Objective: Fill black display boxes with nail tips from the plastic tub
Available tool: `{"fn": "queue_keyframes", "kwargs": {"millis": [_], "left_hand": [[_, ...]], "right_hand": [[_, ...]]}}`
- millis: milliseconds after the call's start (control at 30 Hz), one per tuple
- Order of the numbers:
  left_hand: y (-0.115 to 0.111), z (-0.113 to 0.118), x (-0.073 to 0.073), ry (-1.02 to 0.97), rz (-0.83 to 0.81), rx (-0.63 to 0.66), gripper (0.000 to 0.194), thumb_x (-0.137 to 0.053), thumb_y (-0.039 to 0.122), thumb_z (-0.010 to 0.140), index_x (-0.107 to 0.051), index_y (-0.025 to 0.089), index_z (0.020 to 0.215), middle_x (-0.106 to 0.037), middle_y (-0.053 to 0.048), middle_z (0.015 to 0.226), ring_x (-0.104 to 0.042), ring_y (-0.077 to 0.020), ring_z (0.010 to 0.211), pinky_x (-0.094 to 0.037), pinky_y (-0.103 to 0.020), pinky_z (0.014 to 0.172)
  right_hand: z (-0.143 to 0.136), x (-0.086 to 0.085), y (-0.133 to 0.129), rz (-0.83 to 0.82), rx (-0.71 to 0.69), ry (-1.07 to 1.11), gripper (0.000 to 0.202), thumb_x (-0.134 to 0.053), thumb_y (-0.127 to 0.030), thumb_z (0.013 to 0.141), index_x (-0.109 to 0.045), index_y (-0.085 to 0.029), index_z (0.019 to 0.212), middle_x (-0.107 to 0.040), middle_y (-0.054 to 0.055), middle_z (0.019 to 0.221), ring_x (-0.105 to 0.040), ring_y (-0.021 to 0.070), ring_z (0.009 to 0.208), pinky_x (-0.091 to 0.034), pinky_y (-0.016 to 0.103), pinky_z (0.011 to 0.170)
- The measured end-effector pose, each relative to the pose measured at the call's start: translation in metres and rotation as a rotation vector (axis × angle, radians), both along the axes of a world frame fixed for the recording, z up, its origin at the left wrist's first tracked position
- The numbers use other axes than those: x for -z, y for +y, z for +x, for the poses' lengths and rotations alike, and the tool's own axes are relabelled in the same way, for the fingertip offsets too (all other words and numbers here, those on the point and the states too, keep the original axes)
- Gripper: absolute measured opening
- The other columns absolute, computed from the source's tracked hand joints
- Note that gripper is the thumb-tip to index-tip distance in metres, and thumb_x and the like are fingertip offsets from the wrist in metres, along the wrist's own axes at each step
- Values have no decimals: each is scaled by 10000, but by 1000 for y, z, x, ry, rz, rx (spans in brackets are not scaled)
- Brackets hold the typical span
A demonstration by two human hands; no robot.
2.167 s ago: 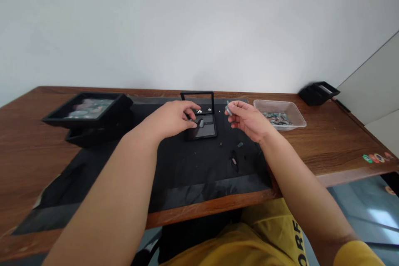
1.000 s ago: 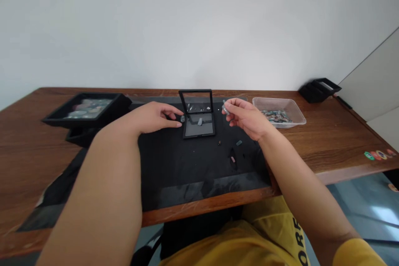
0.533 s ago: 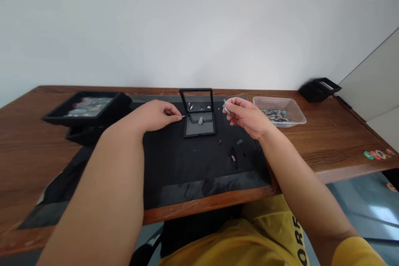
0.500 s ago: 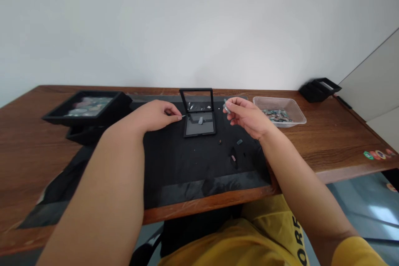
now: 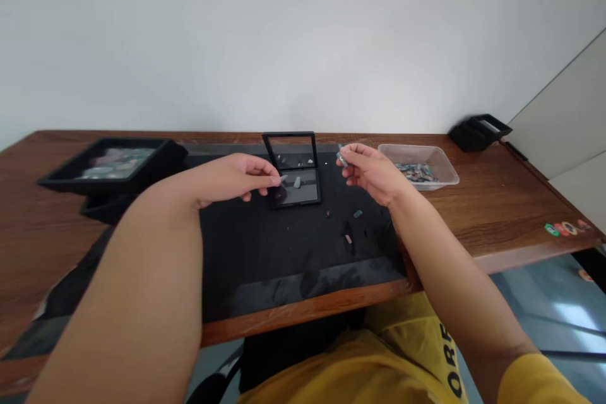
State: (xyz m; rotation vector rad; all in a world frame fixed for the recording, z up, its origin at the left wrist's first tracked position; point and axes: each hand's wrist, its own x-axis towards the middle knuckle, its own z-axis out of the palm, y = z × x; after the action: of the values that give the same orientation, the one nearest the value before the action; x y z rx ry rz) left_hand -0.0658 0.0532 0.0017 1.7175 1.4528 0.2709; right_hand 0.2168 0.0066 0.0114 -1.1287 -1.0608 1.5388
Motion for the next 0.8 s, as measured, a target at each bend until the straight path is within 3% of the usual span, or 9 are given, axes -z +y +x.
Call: {"fn": "queue_keyframes", "kwargs": {"millis": [167, 467, 633, 800], "left_hand": [[1, 3, 5, 22, 38, -3, 498, -740, 697, 688, -731, 257, 922, -770, -61, 930, -722, -259, 918, -569, -276, 616], [5, -1, 6, 62, 77, -9, 400, -680, 571, 747, -794, 289, 1008, -775, -70, 877, -687, -235, 771, -502, -301, 584], [2, 3, 7, 126, 146, 29, 473, -618, 600, 793, -820, 276, 1073, -804, -36, 979, -705, -251, 876, -542, -330, 756], [6, 9, 11, 172, 198, 89, 433, -633, 626, 767, -829, 314, 993, -828, -55, 1083, -728, -306, 1040, -537, -383, 911]], "right_hand": [[-1, 0, -1, 5, -3, -24, 199, -764, -289, 932, -610, -220, 828, -655, -31, 815, -542, 85, 648, -428, 210, 579], [-2, 0, -3, 28, -26, -54, 228, -793, -340, 897, -606, -229, 829, -665, -25, 833, -548, 94, 667, -432, 215, 588], [-2, 0, -3, 53, -40, -55, 242, -815, -353, 877, -611, -227, 839, -658, -36, 824, -547, 89, 659, -431, 211, 591], [-2, 0, -3, 58, -47, -51, 228, -801, -340, 897, -612, -226, 840, -661, -32, 826, -554, 93, 665, -430, 223, 598]]}}
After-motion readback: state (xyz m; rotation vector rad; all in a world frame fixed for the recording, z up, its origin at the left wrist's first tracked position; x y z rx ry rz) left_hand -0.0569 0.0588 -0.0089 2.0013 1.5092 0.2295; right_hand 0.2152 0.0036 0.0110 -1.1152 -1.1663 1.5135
